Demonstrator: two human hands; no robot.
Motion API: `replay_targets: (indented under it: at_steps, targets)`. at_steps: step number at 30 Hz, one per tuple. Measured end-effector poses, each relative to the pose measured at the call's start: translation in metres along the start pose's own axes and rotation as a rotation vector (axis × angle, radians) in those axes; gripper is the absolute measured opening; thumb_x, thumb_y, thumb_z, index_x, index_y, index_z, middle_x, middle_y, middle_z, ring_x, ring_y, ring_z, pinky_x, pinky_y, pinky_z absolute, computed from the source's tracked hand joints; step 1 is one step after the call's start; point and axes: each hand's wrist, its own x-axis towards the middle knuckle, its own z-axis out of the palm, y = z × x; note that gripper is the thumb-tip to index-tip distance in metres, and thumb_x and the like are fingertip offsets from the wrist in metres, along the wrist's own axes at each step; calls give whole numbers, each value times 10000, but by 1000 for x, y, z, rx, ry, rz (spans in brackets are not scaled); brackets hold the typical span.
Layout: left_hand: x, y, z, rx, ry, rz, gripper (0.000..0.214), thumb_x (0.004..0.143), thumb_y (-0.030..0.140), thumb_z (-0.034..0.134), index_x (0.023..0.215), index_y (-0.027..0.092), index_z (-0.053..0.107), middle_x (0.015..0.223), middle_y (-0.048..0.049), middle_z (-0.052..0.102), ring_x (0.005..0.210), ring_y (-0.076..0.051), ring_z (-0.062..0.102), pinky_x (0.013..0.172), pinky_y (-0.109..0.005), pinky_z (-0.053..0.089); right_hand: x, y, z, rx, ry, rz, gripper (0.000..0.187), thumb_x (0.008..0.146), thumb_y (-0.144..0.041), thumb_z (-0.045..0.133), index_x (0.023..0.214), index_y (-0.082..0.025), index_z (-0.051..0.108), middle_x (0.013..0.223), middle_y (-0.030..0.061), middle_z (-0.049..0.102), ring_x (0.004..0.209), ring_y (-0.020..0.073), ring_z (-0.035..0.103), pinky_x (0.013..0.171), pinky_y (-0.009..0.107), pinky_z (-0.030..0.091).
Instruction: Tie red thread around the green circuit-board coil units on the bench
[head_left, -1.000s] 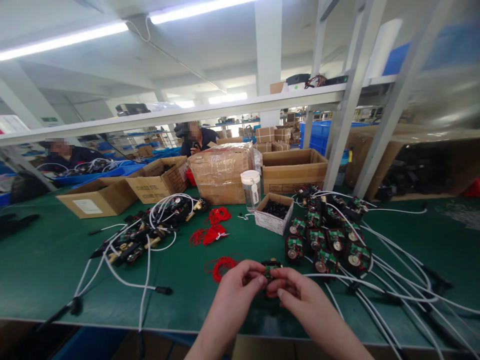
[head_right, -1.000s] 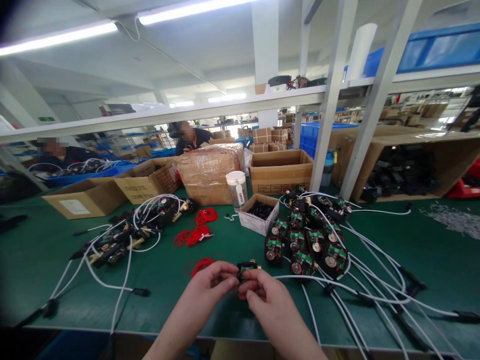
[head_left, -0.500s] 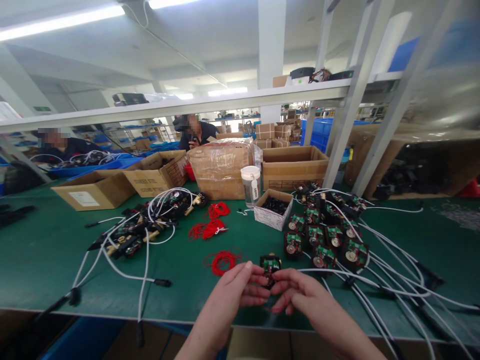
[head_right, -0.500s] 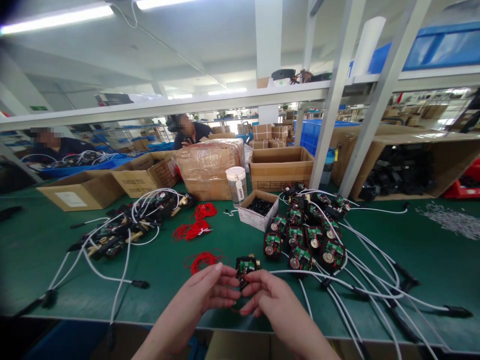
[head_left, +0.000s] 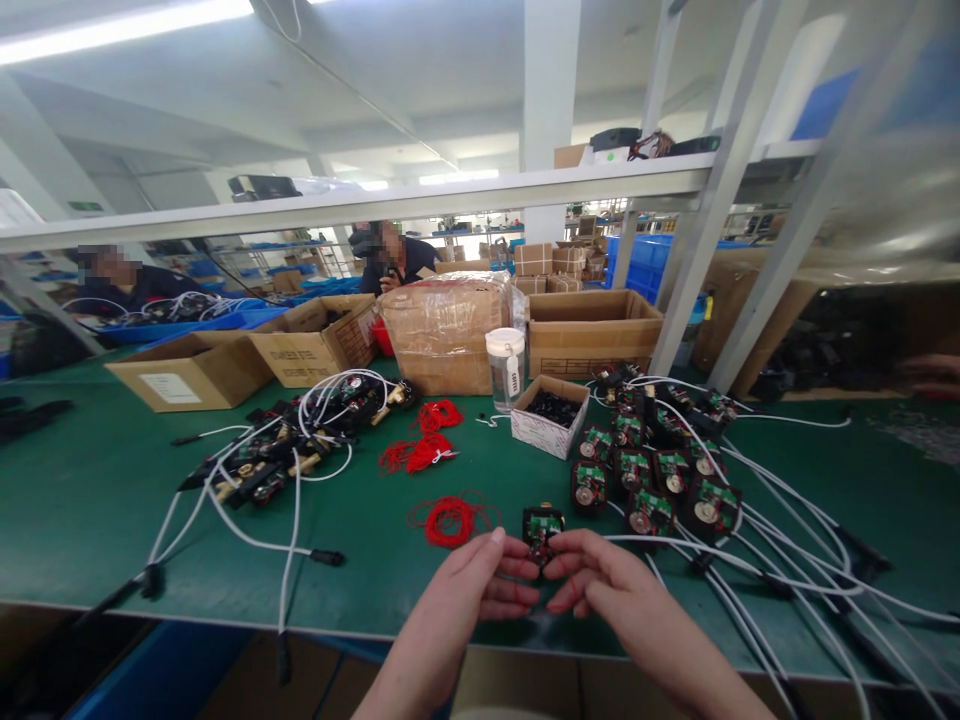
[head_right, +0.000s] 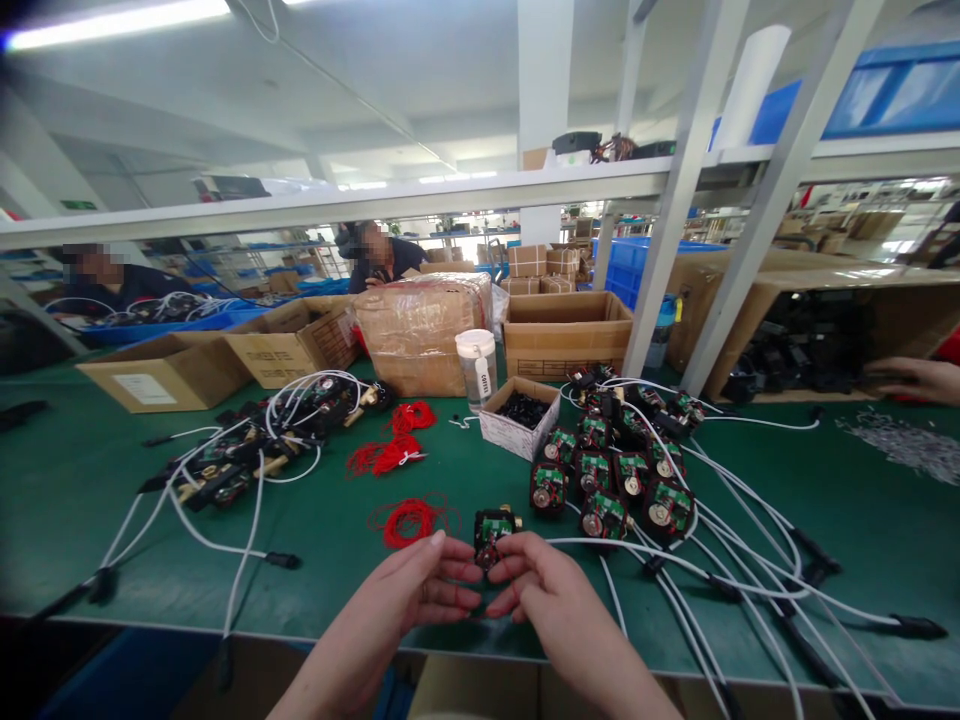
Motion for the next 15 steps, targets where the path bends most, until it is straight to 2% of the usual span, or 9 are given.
replay_targets:
  at_steps: [5,7,9,13,15]
  targets:
    - [-3,-8,-2,66,-39,17,492,853,575,634,1075,139,680,1072,-147,752,887,-245,749,814,-372,584,-4,8,3,-58,-28,-5,555,686,-205,403,1218,-157,553,1079,103,667,818,199,738,741,360,559]
    - [-2,-16,-4,122,-41,3,410,861,481,627,1094,145,661,1085,-146,743,908,-249,744,833,-387,581,-8,15,5,-159,-26,-5,549,722,-167,388,1246,-154,549,1098,110,656,825,196,734,765,369,573]
    - [-1,-24,-8,266,9,25,328,871,386,585,1085,147,656,1065,-149,739,929,-262,734,861,-417,568,-12,23,6,-310,-3,-45,571,740,-114,376,1280,-176,552,1142,111,643,862,187,724,814,375,575]
    - [-3,-35,-20,739,200,296,256,886,245,500,1039,171,692,1087,-139,721,1050,-292,676,979,-477,489,-23,38,-1,-587,100,-196,599,812,-45,346,1335,-253,553,1248,97,597,1010,178,685,927,360,545]
    - [-6,-39,-27,841,256,385,274,914,231,466,1056,184,696,1101,-129,706,1063,-289,659,983,-477,481,-27,45,-8,-689,174,-219,549,850,-52,342,1317,-233,565,1211,108,597,1024,199,677,924,367,545]
